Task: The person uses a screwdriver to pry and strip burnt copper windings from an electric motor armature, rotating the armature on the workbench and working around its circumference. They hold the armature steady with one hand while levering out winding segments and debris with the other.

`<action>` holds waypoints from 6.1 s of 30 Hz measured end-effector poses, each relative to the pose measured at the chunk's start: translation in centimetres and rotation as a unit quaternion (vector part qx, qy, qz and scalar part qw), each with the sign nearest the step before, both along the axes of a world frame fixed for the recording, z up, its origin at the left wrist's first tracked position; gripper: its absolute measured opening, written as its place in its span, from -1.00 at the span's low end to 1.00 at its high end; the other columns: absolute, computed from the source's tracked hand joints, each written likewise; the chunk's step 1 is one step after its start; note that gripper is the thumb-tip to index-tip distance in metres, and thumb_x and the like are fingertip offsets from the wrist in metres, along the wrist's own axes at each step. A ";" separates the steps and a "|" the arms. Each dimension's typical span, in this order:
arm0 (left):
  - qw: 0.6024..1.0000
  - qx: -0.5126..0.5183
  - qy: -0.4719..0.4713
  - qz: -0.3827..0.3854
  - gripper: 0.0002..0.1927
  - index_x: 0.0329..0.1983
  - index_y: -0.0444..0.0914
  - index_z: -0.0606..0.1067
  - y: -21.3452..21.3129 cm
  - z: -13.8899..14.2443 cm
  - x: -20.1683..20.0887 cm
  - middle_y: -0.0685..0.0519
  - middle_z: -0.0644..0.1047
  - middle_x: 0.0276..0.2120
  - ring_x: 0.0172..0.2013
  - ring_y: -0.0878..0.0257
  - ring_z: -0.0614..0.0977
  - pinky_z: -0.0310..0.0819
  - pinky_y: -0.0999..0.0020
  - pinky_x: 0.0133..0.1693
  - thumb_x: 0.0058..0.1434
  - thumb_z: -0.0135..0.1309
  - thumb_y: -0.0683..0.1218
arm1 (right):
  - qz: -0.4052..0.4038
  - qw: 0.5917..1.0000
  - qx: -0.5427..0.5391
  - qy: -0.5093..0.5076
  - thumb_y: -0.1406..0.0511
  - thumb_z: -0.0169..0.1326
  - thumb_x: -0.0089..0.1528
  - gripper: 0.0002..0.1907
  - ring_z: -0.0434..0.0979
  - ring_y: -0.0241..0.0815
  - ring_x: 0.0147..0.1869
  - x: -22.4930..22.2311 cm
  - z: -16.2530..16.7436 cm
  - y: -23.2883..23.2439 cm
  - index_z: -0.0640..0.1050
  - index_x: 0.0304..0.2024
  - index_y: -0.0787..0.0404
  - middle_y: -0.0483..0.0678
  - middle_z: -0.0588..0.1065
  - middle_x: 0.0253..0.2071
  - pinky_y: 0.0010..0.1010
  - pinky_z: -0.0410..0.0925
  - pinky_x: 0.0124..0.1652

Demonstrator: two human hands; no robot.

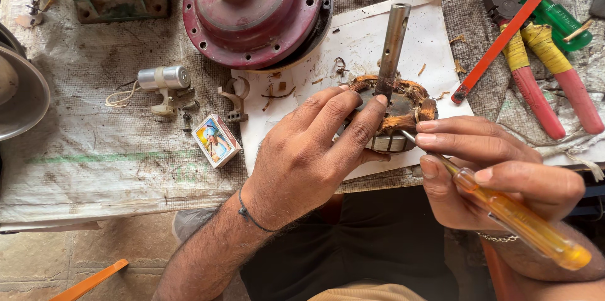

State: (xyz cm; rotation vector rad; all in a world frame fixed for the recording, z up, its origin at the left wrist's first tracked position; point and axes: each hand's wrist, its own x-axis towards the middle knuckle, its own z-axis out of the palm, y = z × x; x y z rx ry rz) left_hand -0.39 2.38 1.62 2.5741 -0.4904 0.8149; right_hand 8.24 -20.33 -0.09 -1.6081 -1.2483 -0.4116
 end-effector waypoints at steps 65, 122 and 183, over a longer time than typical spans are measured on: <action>0.999 -0.046 0.022 0.007 -0.32 0.37 -0.29 0.39 0.1 -0.1 0.0 -0.08 0.46 0.10 0.14 -0.01 0.57 0.55 0.14 0.14 0.23 0.35 -0.01 | -0.040 0.999 0.003 0.017 0.44 0.14 0.38 -0.54 0.70 0.07 0.04 0.0 -1.0 -0.1 0.10 0.05 0.18 0.24 0.53 -0.06 -0.09 0.60 0.15; 0.999 -0.038 -0.013 0.020 -0.30 0.40 -0.34 0.31 0.0 0.3 0.1 -0.16 0.47 0.11 0.18 -0.10 0.56 0.54 0.10 0.18 0.28 0.28 -0.01 | -0.059 0.997 -0.009 0.039 0.47 0.14 0.33 -0.56 0.67 0.06 0.12 0.0 -1.2 0.1 0.12 0.00 0.23 0.29 0.52 -0.01 -0.42 0.59 -0.02; 0.982 -0.179 -0.008 0.065 -0.61 0.26 -0.31 0.43 0.2 0.1 -0.2 -0.10 0.52 0.04 0.05 0.07 0.66 0.68 0.20 0.03 0.40 0.18 -0.35 | -0.085 0.993 -0.051 0.069 0.28 0.44 0.16 -0.62 0.57 -0.29 -0.22 1.0 -0.4 0.6 0.52 -0.14 0.29 0.11 0.58 -0.10 -0.58 0.42 -0.31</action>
